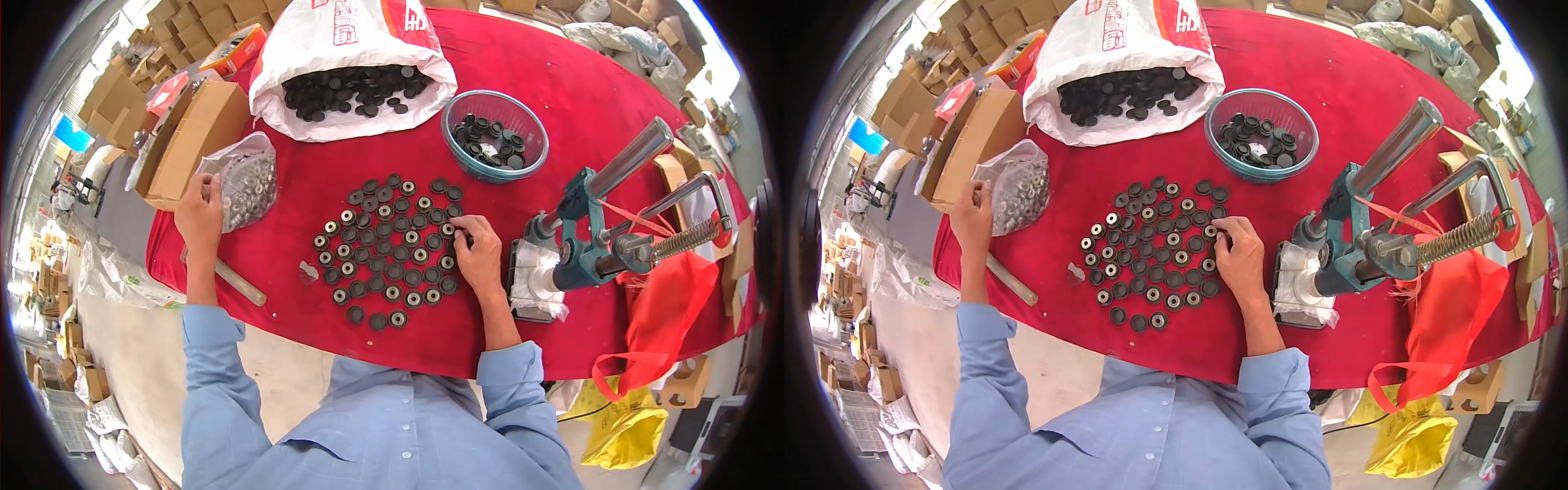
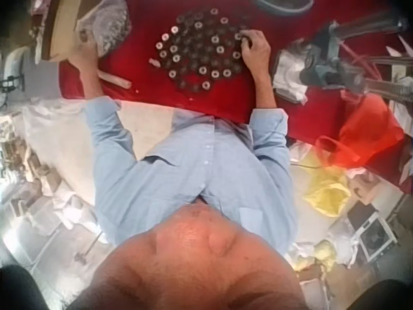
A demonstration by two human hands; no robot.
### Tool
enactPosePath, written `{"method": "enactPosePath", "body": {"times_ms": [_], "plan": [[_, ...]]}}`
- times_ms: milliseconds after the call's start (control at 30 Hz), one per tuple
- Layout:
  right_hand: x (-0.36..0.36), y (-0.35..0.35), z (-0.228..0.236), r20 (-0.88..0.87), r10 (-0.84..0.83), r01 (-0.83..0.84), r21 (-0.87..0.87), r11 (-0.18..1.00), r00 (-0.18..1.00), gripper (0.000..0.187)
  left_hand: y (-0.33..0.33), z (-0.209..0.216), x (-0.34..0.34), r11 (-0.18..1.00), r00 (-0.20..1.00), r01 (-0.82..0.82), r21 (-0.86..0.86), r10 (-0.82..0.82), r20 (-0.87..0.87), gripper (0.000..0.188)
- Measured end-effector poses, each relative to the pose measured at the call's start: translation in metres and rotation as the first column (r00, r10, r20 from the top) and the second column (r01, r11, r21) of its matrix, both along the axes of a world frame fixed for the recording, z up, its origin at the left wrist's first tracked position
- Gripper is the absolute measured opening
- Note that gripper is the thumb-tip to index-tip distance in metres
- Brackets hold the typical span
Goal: The person pours dark circular metal pieces from a white sack onto a red table and arranges them into rows. They then pick up small metallic cylindrical components and place them into the center of each circular piece, continuing this assembly process across the table.
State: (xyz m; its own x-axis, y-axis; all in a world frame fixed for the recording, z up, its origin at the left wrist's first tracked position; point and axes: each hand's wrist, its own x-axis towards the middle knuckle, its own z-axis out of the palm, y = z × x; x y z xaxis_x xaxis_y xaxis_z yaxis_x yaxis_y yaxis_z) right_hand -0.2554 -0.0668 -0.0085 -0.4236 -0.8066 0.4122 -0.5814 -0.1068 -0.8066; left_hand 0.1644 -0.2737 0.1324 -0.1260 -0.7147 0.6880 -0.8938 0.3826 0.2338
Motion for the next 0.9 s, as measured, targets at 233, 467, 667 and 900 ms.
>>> {"method": "enactPosePath", "body": {"times_ms": [233, 467, 667, 900], "plan": [[0.055, 0.02, 0.066, -0.016, 0.208, -0.209, -0.014, 0.978, 0.978, 0.025, 0.138, -0.063, -0.095, 0.466, -0.074, 0.863, 0.195, 0.499, -0.863, 0.022], [0.129, 0.039, 0.08, -0.062, 0.482, -0.462, 0.202, 0.864, 0.874, 0.034, 0.207, -0.085, -0.122, 0.252, -0.163, 0.968, 0.015, 0.666, -0.728, 0.039], [0.13, 0.027, 0.069, -0.13, 0.497, -0.456, 0.254, 0.853, 0.858, 0.028, 0.205, -0.089, -0.114, 0.218, -0.005, 0.961, 0.171, 0.63, -0.776, 0.044], [0.097, -0.041, 0.07, -0.189, 0.275, -0.253, 0.132, 0.958, 0.943, 0.023, 0.186, -0.085, -0.094, 0.239, -0.052, 0.963, 0.122, 0.612, -0.79, 0.037]]}}
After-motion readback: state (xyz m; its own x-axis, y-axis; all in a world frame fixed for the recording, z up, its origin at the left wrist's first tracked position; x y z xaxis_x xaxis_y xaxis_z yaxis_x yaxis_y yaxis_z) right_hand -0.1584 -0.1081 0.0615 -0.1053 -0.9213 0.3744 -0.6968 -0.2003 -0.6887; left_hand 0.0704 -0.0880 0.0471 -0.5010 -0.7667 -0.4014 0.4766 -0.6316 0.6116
